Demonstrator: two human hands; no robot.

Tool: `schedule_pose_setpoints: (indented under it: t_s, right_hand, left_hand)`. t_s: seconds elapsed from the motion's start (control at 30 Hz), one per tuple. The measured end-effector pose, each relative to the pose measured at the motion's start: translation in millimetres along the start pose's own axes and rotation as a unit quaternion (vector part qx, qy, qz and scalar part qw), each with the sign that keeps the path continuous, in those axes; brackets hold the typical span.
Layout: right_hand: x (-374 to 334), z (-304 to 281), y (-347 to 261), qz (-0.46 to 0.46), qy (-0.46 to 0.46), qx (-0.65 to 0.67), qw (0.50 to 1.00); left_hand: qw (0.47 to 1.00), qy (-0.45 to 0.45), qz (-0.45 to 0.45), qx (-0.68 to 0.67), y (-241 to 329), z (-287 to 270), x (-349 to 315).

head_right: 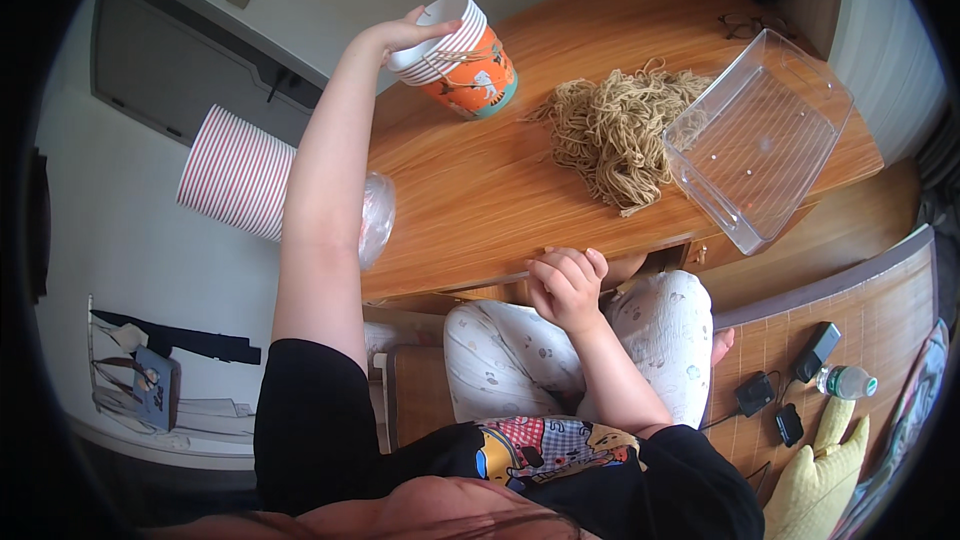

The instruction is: Tying thin decorative or functional strings to the rims of paper buckets.

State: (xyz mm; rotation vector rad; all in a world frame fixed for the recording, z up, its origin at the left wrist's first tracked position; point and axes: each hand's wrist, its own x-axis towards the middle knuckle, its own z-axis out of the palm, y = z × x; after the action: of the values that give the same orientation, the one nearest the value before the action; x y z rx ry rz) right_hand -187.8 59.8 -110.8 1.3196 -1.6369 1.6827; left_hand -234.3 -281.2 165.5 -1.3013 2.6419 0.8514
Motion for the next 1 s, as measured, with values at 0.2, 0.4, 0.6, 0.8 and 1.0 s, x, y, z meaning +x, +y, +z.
schedule_pose_setpoints:
  t_s: [0.2,0.4,0.6,0.8,1.0]
  right_hand:
    - [0.0,-2.0,4.1,-0.027,-0.015,-0.013,0.999]
    - [14.8,-12.6,-13.6,0.015,-0.075,-0.026,0.997]
    - [114.8,-10.9,-77.3,-0.182,-0.117,0.056,0.975]
    - [221.6,22.0,-177.0,-0.364,-0.239,0.072,0.897]
    - [288.5,79.6,-247.8,-0.422,-0.283,-0.030,0.860]
  left_hand:
    - [0.965,0.256,0.040,-0.030,-13.7,27.0,-24.0]
    - [0.824,0.415,0.370,-0.113,-86.0,117.2,-174.5]
    - [0.760,0.620,0.189,-0.048,-209.1,212.0,-251.2]
    - [0.678,0.700,0.141,-0.175,-248.3,195.9,-257.0]
    - [0.662,0.713,0.069,-0.221,-253.6,188.0,-237.2]
